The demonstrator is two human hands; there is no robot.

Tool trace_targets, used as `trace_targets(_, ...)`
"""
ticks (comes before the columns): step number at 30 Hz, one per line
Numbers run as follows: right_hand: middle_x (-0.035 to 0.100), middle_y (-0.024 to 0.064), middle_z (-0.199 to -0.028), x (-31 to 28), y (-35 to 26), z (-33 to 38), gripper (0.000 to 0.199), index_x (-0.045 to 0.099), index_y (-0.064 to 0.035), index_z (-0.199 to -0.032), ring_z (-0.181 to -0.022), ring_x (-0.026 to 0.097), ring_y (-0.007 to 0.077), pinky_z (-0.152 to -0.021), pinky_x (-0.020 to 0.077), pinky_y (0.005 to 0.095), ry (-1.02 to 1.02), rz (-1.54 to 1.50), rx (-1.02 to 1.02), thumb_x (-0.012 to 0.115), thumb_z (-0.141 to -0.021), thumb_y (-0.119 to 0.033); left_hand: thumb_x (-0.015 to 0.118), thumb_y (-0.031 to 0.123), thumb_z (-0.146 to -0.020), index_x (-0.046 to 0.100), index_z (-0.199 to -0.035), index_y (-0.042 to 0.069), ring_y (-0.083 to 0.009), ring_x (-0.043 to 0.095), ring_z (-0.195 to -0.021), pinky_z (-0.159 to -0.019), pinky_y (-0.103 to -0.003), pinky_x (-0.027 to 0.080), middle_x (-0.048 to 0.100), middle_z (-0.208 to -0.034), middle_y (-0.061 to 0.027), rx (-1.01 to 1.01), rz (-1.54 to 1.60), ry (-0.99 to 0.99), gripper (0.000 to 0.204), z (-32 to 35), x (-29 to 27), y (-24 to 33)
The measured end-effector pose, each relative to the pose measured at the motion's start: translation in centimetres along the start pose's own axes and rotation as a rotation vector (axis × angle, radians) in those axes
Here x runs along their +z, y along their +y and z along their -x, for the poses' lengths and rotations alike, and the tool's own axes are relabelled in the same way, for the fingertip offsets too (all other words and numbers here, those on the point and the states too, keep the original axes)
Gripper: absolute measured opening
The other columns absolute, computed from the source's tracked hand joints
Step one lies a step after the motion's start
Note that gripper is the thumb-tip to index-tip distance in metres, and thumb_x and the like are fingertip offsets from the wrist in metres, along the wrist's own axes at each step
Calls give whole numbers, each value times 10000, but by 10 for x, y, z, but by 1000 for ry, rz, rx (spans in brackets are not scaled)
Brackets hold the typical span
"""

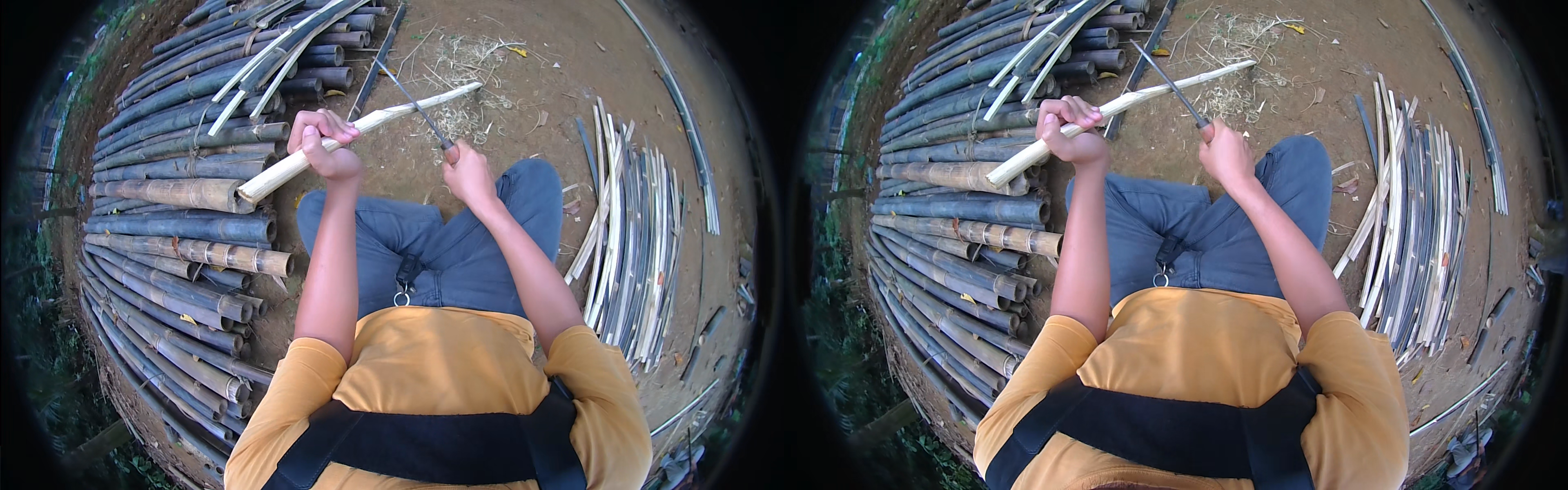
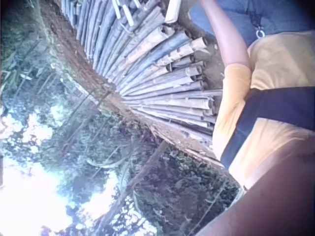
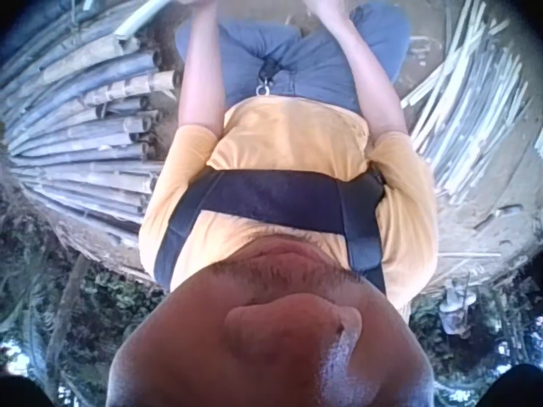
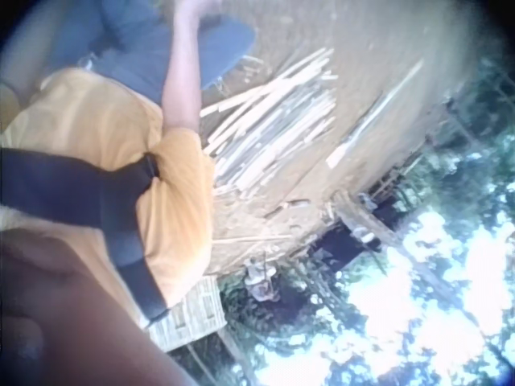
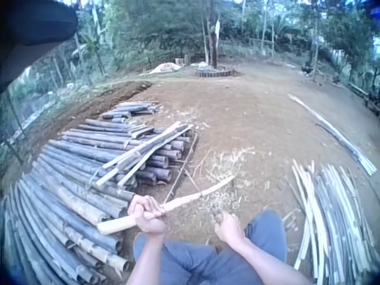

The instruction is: The person whittles and scrapes a strip of bamboo using a knife while sitting on the ground near a pile of bamboo stalks.

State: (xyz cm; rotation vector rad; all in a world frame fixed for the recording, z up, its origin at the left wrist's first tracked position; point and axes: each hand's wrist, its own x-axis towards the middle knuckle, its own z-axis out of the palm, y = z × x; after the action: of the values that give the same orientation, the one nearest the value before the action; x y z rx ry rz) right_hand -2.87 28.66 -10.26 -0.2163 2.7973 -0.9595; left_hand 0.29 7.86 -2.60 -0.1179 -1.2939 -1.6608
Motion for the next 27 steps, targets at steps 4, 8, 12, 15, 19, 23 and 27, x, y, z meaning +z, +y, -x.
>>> trace_targets(4,686,249,-979,13,32,-38,234,606,-51,-1062,-958,662,421,-844,518,520,21,45,142,583,-895,-212,349,311,-916,395,-700,83,-169,417,-434,-465,-310,436,402,-497,-59,-30,42,8,317,-12,-6,-6)
trace_targets(8,685,227,-1042,1,11,-52,265,613,-45,-1086,-992,665,394,-866,524,499,-53,114,129,527,-964,-264,343,326,-925,403,-703,81,-171,427,-437,-467,-307,436,407,-500,-56,-45,37,13,336,-15,-16,-9)
trace_targets(12,685,223,-1047,-7,52,-91,258,613,-65,-1109,-1005,659,396,-872,518,506,-80,209,52,513,-952,-245,339,336,-932,409,-704,82,-170,425,-433,-469,-303,435,407,-502,-53,-46,49,-4,348,-27,-20,-11)
trace_targets(15,681,230,-1059,-8,65,-115,258,617,-78,-1116,-1019,649,410,-875,510,524,-74,212,103,514,-933,-227,338,336,-935,410,-704,83,-170,423,-430,-468,-301,431,405,-503,-53,-60,74,-13,349,-29,-21,-13)
trace_targets(19,681,222,-1075,-6,62,-117,270,626,-81,-1126,-1039,648,397,-886,514,507,-123,281,50,504,-952,-248,334,335,-937,409,-705,86,-174,425,-434,-474,-306,433,405,-509,-54,-71,78,7,348,-30,-29,-13)
trace_targets(23,681,214,-1080,-2,99,-143,272,634,-90,-1104,-1045,648,385,-897,515,491,-59,276,176,498,-965,-281,330,338,-935,406,-705,88,-182,434,-449,-488,-316,438,405,-520,-55,-81,71,-14,348,-33,-28,-14)
trace_targets(27,675,230,-1058,-3,108,-143,266,632,-82,-1084,-1017,639,425,-879,508,510,-98,222,77,494,-946,-263,338,341,-931,399,-704,88,-178,430,-453,-494,-315,438,402,-518,-54,-94,65,18,345,-33,-32,-14)
